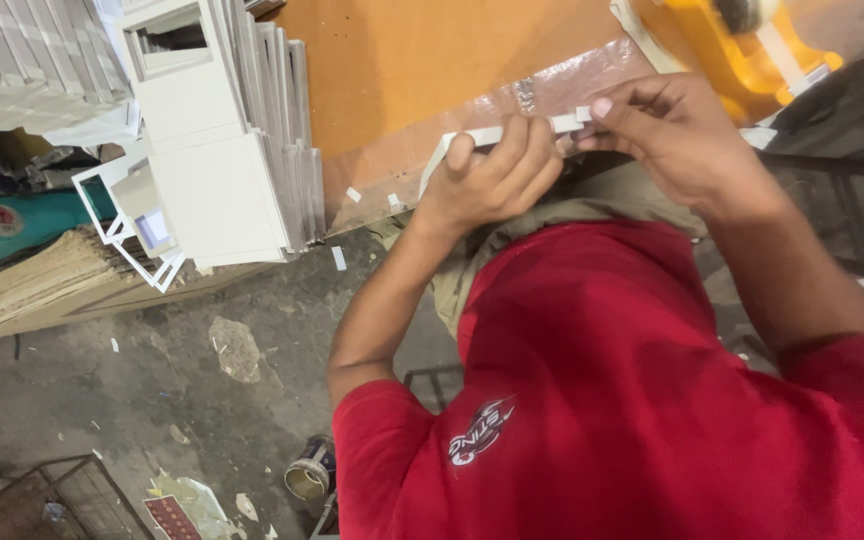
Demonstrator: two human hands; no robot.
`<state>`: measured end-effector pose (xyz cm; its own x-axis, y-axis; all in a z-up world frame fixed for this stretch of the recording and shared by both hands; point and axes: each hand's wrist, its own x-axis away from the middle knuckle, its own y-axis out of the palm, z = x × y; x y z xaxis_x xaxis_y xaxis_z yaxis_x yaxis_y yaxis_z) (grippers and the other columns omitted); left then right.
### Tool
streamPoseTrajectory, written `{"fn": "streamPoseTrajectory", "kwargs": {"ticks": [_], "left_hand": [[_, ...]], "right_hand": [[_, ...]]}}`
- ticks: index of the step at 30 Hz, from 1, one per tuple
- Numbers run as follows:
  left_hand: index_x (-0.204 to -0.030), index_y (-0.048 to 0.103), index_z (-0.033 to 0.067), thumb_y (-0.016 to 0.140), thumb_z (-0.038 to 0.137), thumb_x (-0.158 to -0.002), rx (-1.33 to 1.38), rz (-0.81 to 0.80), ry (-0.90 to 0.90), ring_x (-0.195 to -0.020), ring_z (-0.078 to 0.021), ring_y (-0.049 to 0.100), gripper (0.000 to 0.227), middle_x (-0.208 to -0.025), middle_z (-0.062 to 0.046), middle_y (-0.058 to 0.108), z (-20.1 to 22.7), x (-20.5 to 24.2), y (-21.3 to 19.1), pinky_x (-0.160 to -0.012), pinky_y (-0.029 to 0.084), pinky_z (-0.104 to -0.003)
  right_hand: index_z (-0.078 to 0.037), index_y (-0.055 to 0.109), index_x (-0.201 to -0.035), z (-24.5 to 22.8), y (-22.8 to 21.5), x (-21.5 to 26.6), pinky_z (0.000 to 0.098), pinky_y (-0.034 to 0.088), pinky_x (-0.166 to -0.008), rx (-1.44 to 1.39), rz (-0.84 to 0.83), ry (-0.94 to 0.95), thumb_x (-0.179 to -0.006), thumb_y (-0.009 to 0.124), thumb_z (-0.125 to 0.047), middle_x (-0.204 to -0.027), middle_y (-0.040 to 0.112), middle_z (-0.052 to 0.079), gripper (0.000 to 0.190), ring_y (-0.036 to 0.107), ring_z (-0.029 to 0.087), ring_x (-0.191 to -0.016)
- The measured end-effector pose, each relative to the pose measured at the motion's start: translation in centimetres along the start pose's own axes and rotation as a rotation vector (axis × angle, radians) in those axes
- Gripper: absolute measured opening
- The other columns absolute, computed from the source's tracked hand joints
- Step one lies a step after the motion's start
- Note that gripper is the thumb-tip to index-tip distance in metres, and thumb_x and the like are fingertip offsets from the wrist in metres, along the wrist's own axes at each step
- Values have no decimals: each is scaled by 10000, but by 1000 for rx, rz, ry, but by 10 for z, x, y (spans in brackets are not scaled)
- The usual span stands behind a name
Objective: The person assembles white picture frames by applying clear adhesive tape to the edges of frame pieces and pressing them together. The person repeatedly picks up frame parts, aligns them, and secures them with tape from a dispenser.
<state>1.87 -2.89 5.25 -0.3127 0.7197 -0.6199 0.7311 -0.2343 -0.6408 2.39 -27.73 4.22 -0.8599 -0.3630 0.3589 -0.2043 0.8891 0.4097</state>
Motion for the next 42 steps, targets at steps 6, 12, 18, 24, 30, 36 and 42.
{"fn": "streamPoseTrajectory", "kwargs": {"ticks": [6,12,18,24,30,36,42], "left_hand": [[-900,570,242,606,209,-962,-52,29,78,-984,-99,609,79,-1024,44,645,-2,-3,-9,-905,227,-402],[-875,539,255,599,209,-969,-65,41,73,-986,-92,606,121,-1020,52,644,-3,-1,-13,-927,220,-406],[-847,558,258,570,232,-978,-114,44,107,-982,-79,588,133,-1030,67,647,-3,-1,-20,-939,213,-409],[-824,535,252,556,256,-954,-149,79,129,-988,-84,593,132,-983,55,636,-5,-6,-28,-939,217,-433],[-854,578,233,518,297,-1001,-185,-1,216,-1029,-113,593,171,-986,59,622,-3,2,-26,-1022,189,-468],[-1036,654,165,636,190,-1007,11,-201,-314,-1063,-165,607,42,-1073,-41,668,-6,14,-12,-900,237,-427],[-973,656,120,653,27,-912,498,-220,-1067,-984,-243,616,111,-975,-61,646,-18,16,47,-877,282,-433]], "right_hand": [[78,694,-1095,-14,10,9,277,598,-892,274,18,-6,-1054,662,-80,-993,713,96,166,719,155,-938],[96,693,-1118,-24,19,12,258,597,-892,296,-41,-29,-1044,659,-71,-1016,722,101,187,721,142,-949],[64,723,-1102,-20,19,15,232,575,-841,422,-15,-68,-1009,695,-52,-1020,731,86,151,710,119,-930],[35,751,-1065,-17,26,20,210,545,-809,510,25,-203,-1000,743,-40,-1061,743,91,100,672,84,-922],[46,771,-1077,-23,35,27,279,504,-623,946,178,-118,-1001,795,-166,-805,741,139,226,649,130,-701],[92,715,-1175,-16,21,13,320,572,-765,1085,181,-371,-1006,832,-193,-959,726,210,351,734,213,-850],[73,708,-1244,28,21,-76,311,585,-814,846,164,-625,-968,843,-125,-1090,747,184,366,730,222,-915]]}}
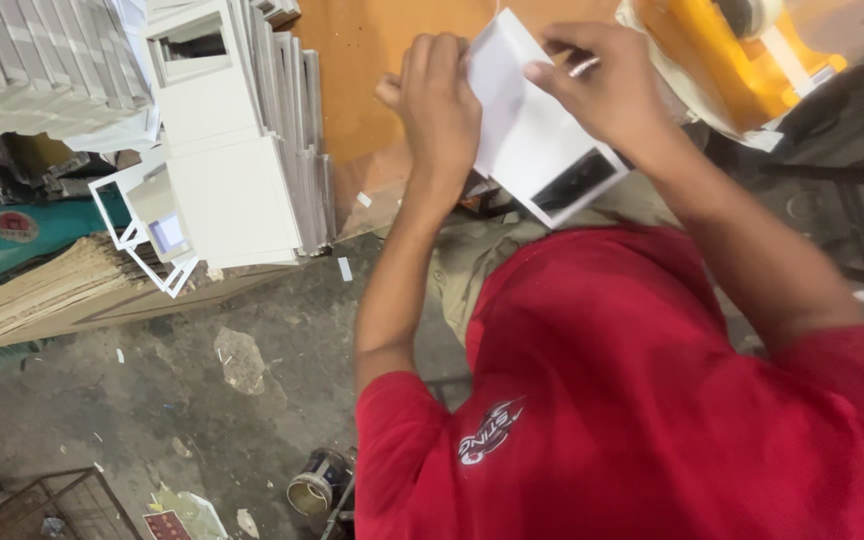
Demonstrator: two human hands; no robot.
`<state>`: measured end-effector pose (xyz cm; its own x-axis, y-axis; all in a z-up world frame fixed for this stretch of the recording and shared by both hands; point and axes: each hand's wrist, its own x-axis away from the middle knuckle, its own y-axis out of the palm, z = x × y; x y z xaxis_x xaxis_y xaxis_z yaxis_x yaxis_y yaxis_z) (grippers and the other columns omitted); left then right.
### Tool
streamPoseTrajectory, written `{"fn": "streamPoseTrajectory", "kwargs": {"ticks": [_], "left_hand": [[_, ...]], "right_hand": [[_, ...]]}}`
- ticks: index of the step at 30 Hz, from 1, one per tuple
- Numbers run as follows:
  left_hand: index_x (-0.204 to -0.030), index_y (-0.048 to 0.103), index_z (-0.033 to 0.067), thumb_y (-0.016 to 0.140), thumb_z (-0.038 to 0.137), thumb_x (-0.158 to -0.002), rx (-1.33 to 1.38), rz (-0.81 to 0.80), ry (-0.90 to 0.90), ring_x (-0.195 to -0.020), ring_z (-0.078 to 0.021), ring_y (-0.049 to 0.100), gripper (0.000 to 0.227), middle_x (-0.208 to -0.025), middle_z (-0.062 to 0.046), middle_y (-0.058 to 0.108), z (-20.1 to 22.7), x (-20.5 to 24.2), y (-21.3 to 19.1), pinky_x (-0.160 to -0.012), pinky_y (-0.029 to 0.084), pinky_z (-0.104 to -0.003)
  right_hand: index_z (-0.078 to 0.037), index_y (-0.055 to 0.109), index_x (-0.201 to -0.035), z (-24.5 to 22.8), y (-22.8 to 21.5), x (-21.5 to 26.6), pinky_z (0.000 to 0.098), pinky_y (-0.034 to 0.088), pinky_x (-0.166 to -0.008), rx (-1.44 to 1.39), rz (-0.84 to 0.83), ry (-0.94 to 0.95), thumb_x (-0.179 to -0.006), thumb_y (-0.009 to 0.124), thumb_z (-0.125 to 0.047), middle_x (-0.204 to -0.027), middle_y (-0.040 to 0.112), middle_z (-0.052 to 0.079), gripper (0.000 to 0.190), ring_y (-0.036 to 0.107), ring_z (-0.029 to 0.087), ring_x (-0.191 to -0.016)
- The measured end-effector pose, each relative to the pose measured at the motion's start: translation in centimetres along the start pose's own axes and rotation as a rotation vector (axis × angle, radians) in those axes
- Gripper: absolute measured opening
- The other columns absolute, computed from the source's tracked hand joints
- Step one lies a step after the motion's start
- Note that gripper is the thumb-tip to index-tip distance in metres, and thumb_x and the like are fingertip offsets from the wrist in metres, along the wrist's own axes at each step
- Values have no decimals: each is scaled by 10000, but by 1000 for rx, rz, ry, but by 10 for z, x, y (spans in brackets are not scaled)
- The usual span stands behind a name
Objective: The person assembles white picture frames by applying clear adhesive tape to the edges of frame pieces and pressing them together. The person repeatedly picks up frame parts, aligns them, and secures them with tape from a dispenser.
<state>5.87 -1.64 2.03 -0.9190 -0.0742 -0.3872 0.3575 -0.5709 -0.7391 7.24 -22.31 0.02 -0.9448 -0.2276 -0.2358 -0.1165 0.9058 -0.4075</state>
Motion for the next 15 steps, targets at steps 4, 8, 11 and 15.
{"fn": "streamPoseTrajectory", "kwargs": {"ticks": [4,8,11,15], "left_hand": [[-964,683,81,643,38,-899,90,-114,-146,-1000,-278,636,88,-961,-83,676,-19,-2,36,-861,336,-438],[-1018,743,97,680,85,-877,84,-102,-124,-995,-285,638,155,-954,-69,701,-39,9,60,-848,366,-448],[-1053,779,113,709,112,-875,128,-135,-117,-973,-283,648,191,-941,-62,713,-52,11,74,-857,396,-442],[-1029,795,108,721,103,-872,195,-149,-38,-968,-274,662,174,-937,-61,717,-64,0,84,-859,447,-425]], "right_hand": [[24,767,-1101,34,26,-26,340,554,-714,86,-34,12,-937,804,-65,-936,731,163,190,708,251,-778],[10,787,-1050,53,37,-25,412,522,-694,178,-65,-44,-897,795,-37,-855,681,176,159,673,312,-759],[2,792,-1045,61,43,-20,447,514,-712,222,-50,-88,-898,798,-49,-857,673,187,156,654,344,-772],[1,780,-987,61,47,-22,475,507,-746,263,-23,-139,-902,799,-64,-863,677,185,109,649,372,-818]]}}
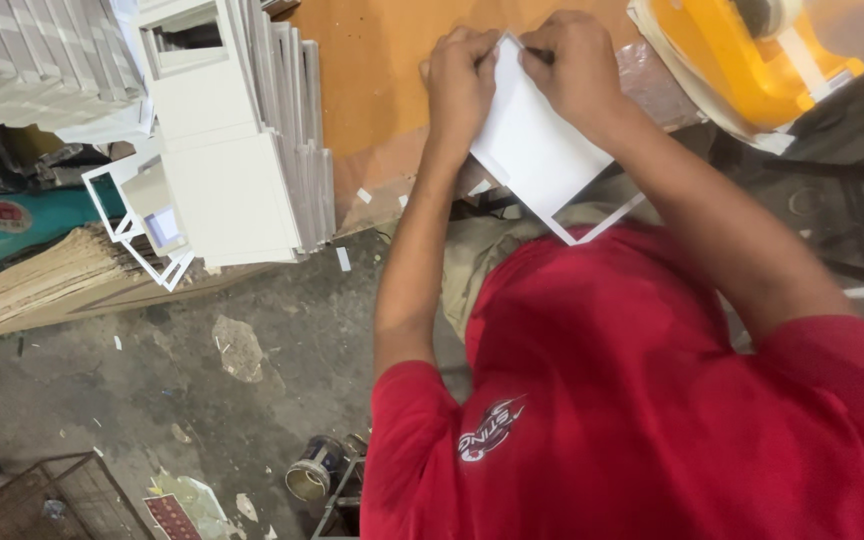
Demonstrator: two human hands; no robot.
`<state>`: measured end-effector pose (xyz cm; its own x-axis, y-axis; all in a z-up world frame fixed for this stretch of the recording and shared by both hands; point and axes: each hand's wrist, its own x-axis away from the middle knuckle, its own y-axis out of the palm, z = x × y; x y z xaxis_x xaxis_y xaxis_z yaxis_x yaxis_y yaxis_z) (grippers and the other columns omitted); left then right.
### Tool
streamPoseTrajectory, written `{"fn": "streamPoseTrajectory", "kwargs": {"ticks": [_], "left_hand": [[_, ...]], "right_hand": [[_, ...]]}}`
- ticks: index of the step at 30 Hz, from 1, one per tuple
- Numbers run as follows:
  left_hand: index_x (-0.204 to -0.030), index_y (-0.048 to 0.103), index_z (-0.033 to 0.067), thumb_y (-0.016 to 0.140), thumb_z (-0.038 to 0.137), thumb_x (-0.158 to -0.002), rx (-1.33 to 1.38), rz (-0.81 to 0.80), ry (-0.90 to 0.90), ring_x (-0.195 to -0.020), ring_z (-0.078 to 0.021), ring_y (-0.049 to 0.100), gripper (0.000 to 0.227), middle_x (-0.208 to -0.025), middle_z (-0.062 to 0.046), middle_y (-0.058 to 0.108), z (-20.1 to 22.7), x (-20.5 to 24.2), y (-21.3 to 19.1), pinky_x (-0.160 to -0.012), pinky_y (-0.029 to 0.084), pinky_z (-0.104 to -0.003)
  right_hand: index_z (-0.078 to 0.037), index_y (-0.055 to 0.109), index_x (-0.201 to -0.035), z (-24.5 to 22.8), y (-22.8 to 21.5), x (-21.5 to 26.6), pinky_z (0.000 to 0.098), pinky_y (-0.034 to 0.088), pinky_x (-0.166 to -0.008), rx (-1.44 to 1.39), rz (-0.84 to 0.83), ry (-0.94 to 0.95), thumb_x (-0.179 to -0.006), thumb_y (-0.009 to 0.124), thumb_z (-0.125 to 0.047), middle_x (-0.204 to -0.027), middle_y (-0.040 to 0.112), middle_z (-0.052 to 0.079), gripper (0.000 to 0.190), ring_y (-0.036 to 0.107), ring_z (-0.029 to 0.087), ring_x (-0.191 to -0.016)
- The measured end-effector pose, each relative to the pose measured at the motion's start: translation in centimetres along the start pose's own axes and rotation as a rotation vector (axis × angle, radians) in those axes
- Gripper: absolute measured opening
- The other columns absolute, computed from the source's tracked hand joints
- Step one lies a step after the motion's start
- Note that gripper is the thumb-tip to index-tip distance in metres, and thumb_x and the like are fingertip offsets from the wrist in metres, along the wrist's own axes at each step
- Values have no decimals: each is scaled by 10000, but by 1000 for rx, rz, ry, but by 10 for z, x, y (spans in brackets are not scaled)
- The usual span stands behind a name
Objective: The person assembles white picture frames by applying clear adhesive tape to the edges of frame pieces and pressing them together. The person repeatedly picks up frame parts, aligns them, and secures them with tape from a dispenser.
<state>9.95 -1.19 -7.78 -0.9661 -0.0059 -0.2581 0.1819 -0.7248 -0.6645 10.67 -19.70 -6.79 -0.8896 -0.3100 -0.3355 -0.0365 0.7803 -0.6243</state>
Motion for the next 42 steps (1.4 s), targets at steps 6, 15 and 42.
{"fn": "streamPoseTrajectory", "kwargs": {"ticks": [6,15,42], "left_hand": [[-1069,783,95,686,67,-878,70,-92,31,-834,-250,685,217,-873,-69,680,-8,-9,0,-758,467,-401],[-1036,758,41,706,46,-835,184,-192,139,-753,-283,680,207,-932,-121,688,-7,-27,-17,-700,530,-386],[-998,713,-51,675,-15,-867,7,229,-164,-769,-258,653,141,-923,-141,632,-36,83,-80,-689,534,-344]], "right_hand": [[13,772,-969,1,-1,1,456,523,-759,-85,-20,20,-885,745,-20,-940,702,182,95,672,357,-854],[22,783,-1022,8,12,1,406,541,-704,-99,38,26,-832,758,35,-879,709,188,192,694,320,-761],[54,681,-1051,47,-175,135,383,472,-688,346,204,566,-1099,640,-171,-887,680,149,233,640,259,-778]]}}
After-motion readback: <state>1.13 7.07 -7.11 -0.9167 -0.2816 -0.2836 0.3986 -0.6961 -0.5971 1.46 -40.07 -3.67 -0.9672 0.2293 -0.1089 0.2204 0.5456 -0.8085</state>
